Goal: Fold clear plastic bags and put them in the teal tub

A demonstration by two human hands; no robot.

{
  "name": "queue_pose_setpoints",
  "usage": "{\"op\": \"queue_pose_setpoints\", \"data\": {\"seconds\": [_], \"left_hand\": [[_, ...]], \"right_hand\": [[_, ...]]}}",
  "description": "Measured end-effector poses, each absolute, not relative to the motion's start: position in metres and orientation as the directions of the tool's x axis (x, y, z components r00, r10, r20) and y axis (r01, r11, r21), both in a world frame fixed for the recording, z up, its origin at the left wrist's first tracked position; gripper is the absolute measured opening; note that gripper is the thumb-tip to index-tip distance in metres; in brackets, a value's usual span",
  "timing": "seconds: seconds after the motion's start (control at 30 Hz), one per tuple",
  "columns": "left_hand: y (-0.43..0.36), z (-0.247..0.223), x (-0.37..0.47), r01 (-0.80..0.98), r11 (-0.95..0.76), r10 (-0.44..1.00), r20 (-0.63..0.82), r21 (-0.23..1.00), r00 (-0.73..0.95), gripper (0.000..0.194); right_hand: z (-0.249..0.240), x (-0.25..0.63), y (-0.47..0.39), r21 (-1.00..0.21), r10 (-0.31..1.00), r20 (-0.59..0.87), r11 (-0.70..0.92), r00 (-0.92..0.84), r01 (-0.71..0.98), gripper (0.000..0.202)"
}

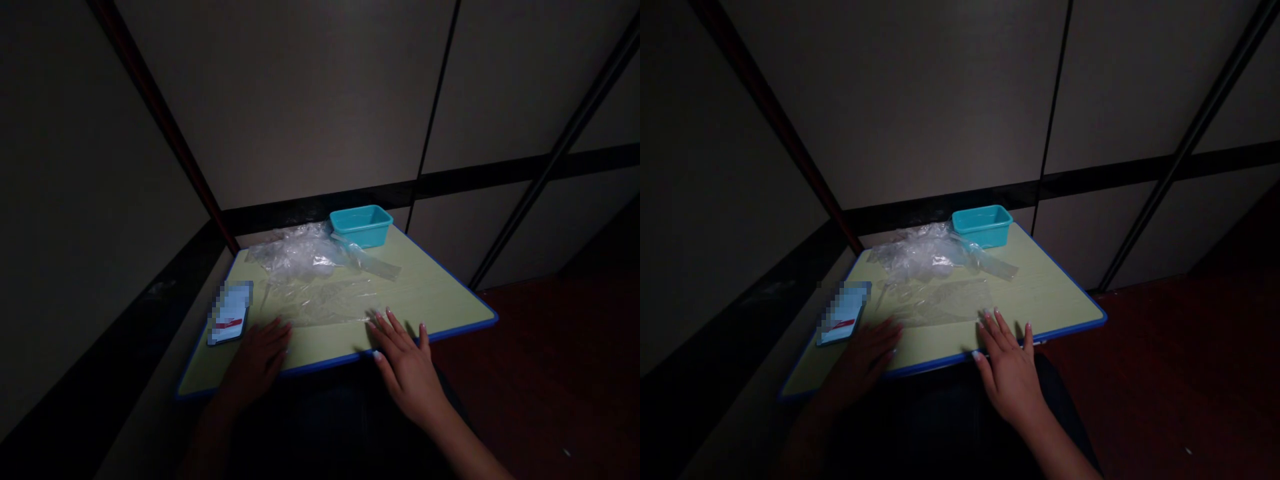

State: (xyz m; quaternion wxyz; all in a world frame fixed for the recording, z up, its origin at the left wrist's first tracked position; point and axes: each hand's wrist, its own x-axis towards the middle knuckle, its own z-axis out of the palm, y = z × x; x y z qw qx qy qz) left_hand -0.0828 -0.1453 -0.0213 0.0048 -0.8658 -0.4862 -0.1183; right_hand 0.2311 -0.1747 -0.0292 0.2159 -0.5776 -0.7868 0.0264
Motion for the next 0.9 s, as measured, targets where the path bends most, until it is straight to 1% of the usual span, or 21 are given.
{"op": "queue_pose_setpoints", "data": {"seconds": [0.23,0.33,0.47,0.6,0.73,0.8,0.9], "left_hand": [[-0.145,-0.02,-0.082,0.847,-0.512,0.854,0.188,0.143,0.485,0.038],[-0.145,-0.019,-0.082,0.838,-0.518,0.852,0.194,0.172,0.486,0.038],[-0.143,-0.017,-0.082,0.813,-0.543,0.835,0.237,0.212,0.496,0.038],[-0.14,-0.013,-0.084,0.778,-0.568,0.819,0.278,0.269,0.502,0.038],[-0.137,-0.006,-0.086,0.74,-0.589,0.806,0.308,0.324,0.506,0.037],[-0.137,-0.001,-0.086,0.726,-0.59,0.806,0.312,0.353,0.503,0.037],[-0.137,0.006,-0.086,0.721,-0.577,0.817,0.29,0.385,0.499,0.037]], "right_hand": [[-0.025,0.234,-0.166,-0.326,0.892,0.313,0.424,-0.327,0.845,0.038],[-0.023,0.238,-0.16,-0.334,0.884,0.348,0.429,-0.313,0.839,0.034],[-0.02,0.244,-0.146,-0.316,0.869,0.39,0.437,-0.305,0.842,0.029],[-0.015,0.24,-0.129,-0.275,0.821,0.389,0.536,-0.417,0.798,0.03],[-0.007,0.226,-0.11,-0.196,0.729,0.388,0.664,-0.565,0.722,0.035],[-0.003,0.219,-0.1,-0.16,0.695,0.361,0.703,-0.621,0.693,0.036],[0.001,0.212,-0.087,-0.12,0.68,0.309,0.721,-0.664,0.682,0.028]]}}
